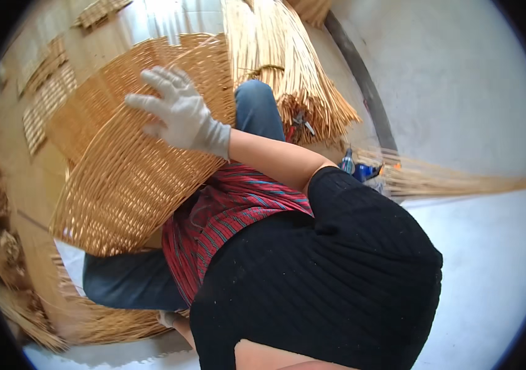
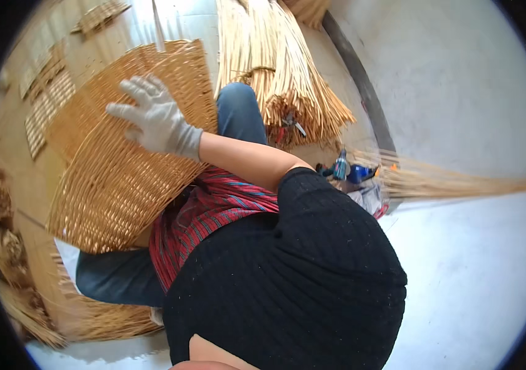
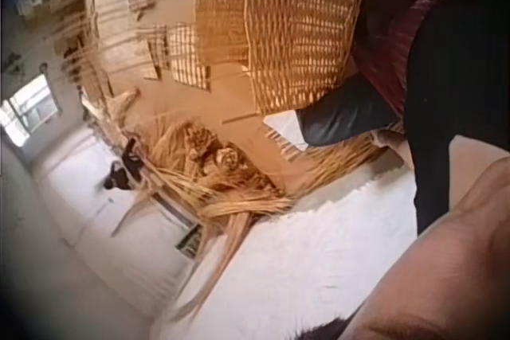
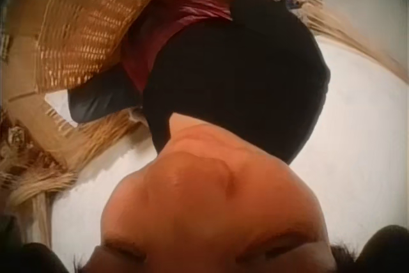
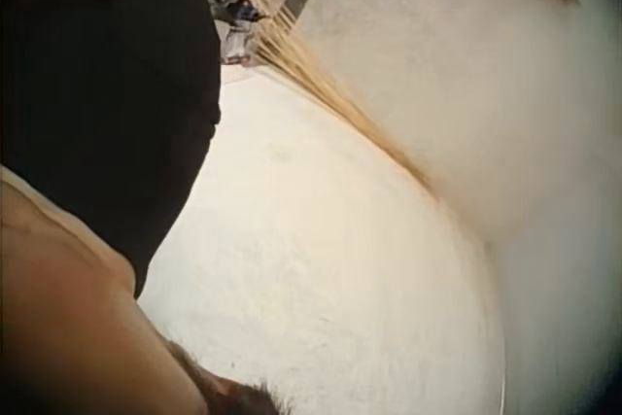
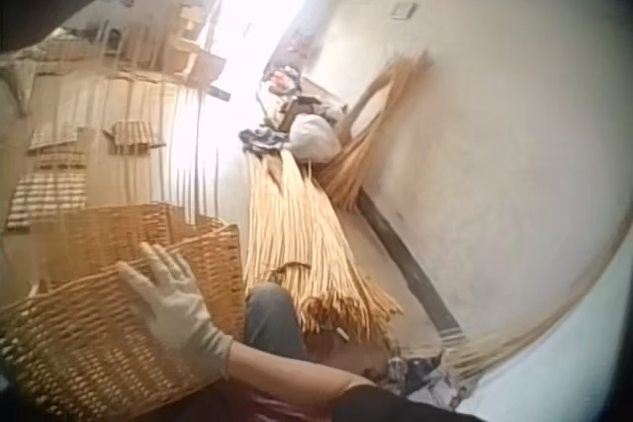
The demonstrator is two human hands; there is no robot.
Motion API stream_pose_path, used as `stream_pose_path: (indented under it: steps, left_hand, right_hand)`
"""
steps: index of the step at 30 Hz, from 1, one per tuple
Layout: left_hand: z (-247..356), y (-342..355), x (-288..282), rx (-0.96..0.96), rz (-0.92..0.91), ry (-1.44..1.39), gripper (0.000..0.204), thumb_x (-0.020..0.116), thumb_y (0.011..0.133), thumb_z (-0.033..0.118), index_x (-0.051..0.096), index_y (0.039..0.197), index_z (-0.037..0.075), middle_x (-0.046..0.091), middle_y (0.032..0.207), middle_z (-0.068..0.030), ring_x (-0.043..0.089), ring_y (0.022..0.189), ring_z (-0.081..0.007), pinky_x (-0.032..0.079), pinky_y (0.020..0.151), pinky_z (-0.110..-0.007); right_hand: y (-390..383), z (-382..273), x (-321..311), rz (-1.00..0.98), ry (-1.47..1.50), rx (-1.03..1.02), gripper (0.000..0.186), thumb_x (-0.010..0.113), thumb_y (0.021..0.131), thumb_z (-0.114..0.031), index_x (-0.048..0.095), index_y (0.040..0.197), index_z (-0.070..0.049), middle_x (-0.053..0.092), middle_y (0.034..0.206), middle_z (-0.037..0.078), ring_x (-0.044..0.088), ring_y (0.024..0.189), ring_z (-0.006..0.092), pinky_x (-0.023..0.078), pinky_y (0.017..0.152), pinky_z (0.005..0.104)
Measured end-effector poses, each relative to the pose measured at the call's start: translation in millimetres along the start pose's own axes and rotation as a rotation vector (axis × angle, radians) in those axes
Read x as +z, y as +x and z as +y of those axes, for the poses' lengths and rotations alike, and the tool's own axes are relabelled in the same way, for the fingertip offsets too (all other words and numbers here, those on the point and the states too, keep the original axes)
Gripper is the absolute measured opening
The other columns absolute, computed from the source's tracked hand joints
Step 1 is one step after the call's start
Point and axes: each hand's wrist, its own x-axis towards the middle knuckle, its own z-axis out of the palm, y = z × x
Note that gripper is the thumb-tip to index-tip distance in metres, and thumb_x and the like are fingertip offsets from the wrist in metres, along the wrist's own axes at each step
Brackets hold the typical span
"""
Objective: The recorder is weaving a large basket using wicker or bamboo strips while sitting on a workshop floor.
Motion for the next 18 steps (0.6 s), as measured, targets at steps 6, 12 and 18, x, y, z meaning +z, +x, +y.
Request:
stream_pose_path:
  steps: [6,12,18]
  left_hand:
    - [205.7,-89.4,-112.0,0.848,0.238,-0.446,0.034,0.057,0.101,0.021,0.061,0.124,-0.003,0.068,0.111,-0.0171,0.066,0.089,-0.0269,0.056,0.077,-0.039]
    - [368.3,-298.8,-124.2,1.421,0.147,-0.724,0.032,0.056,0.103,0.019,0.061,0.125,-0.005,0.068,0.113,-0.0158,0.068,0.093,-0.0232,0.058,0.082,-0.033]
    - [369.2,-421.8,-20.6,1.336,-0.513,-0.549,0.025,0.054,0.104,0.012,0.063,0.126,0.003,0.066,0.108,-0.0052,0.058,0.085,-0.0133,0.05,0.071,-0.027]
  right_hand:
    - [-109.5,103.7,-70.9,0.075,-0.178,0.392,0.039,0.073,0.083,-0.019,0.067,0.122,-0.017,0.063,0.129,0.013,0.063,0.114,0.0282,0.054,0.096,0.0367]
    - [-231.4,258.0,-127.1,-0.168,-0.301,1.411,0.032,0.06,0.094,-0.022,0.064,0.123,-0.008,0.069,0.109,0.014,0.068,0.096,0.0269,0.056,0.087,0.04]
    - [-279.8,361.6,-133.7,-0.459,-0.77,1.317,0.046,0.072,0.085,-0.042,0.064,0.114,-0.008,0.069,0.108,0.019,0.067,0.104,0.0355,0.054,0.088,0.0446]
